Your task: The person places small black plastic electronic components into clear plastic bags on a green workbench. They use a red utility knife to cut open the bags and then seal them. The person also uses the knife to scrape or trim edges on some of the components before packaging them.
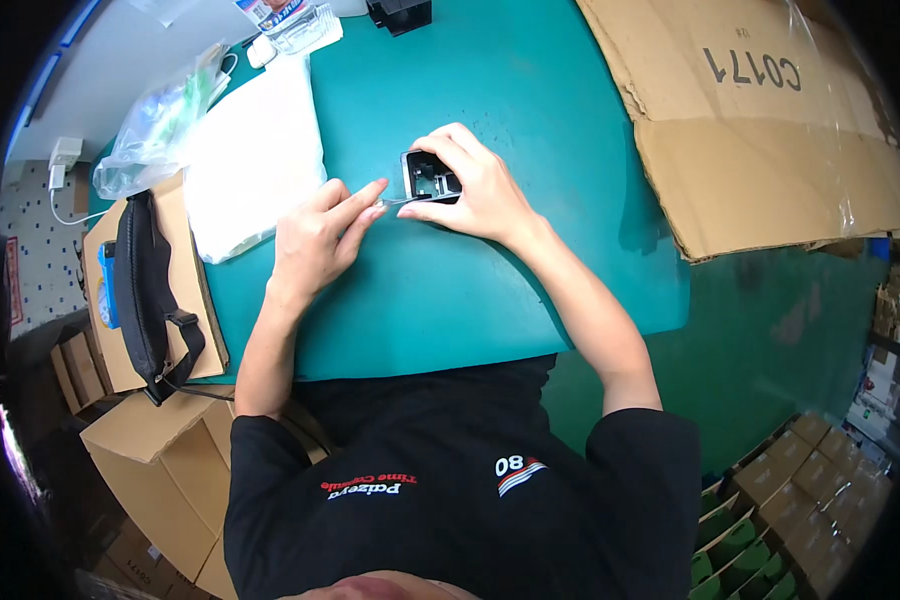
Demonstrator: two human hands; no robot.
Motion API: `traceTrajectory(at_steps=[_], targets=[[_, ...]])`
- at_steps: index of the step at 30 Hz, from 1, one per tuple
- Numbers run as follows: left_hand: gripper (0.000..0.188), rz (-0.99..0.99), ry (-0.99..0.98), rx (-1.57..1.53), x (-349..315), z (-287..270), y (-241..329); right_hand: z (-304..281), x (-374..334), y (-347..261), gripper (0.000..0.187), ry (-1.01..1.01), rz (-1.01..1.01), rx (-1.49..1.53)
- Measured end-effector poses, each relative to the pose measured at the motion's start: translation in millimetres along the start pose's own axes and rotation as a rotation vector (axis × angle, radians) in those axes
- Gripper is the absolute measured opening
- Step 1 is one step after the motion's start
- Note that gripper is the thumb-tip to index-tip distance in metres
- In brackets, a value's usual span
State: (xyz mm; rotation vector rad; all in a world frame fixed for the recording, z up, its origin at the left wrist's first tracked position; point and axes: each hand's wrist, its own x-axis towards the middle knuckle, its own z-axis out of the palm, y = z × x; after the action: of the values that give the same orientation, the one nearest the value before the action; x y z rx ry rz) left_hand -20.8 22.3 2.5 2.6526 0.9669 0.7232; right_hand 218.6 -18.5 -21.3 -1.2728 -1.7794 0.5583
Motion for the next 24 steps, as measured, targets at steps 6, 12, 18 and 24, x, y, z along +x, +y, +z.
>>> traceTrajectory(at_steps=[6,12,18,24], targets=[[0.023,-0.003,-0.027,0.015,1.2,-4.0,1.6,2.3,3.6,6.5,0.064,0.031,-0.054,-0.007],[0.021,-0.034,-0.077,0.052,2.6,-11.4,7.8,2.5,2.0,7.8,0.067,0.009,-0.020,-0.004],[0.022,-0.057,-0.092,0.068,5.1,-10.3,8.0,2.1,2.2,7.2,0.068,0.008,-0.013,-0.008],[0.020,-0.074,-0.083,0.053,4.1,-6.4,7.5,3.7,3.8,9.5,0.066,0.039,-0.072,-0.023]])
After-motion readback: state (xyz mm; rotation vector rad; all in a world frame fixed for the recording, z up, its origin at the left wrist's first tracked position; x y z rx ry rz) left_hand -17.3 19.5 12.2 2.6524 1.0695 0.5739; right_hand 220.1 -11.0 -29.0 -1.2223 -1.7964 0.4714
